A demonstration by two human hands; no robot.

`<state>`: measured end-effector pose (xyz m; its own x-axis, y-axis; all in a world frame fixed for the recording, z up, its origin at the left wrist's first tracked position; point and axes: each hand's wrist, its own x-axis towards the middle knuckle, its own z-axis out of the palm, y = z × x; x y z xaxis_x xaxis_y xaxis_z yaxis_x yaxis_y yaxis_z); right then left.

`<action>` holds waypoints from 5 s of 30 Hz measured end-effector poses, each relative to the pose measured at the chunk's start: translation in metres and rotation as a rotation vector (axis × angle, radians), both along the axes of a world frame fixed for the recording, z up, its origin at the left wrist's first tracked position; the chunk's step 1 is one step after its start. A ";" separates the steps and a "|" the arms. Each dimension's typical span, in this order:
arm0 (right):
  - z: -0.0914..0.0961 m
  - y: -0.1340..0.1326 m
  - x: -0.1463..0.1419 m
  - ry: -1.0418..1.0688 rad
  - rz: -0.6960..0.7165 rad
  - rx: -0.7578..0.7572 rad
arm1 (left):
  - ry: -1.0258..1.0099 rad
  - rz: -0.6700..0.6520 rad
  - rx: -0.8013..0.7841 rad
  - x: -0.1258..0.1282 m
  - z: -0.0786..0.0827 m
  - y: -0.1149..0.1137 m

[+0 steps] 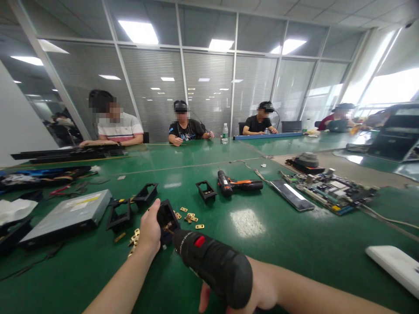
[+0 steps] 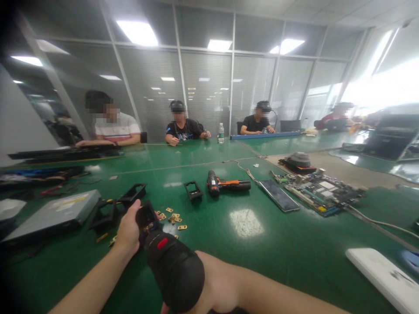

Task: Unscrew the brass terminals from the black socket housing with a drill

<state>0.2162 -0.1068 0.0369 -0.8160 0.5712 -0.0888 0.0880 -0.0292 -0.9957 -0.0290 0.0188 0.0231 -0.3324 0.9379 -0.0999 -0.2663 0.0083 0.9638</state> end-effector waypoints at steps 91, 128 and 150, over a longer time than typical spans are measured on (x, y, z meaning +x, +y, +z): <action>0.028 -0.015 0.001 0.001 -0.029 -0.135 | -0.042 -0.010 0.077 0.001 -0.013 0.002; 0.016 -0.018 0.008 0.025 -0.069 -0.046 | -0.056 0.003 0.070 0.001 -0.012 0.001; 0.020 -0.018 0.008 0.007 -0.054 -0.051 | -0.043 -0.027 0.058 0.001 -0.011 -0.001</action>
<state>0.2237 -0.1244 0.0565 -0.7848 0.6093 -0.1132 0.0776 -0.0847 -0.9934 -0.0277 0.0180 0.0123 -0.3034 0.9510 -0.0587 -0.3075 -0.0394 0.9507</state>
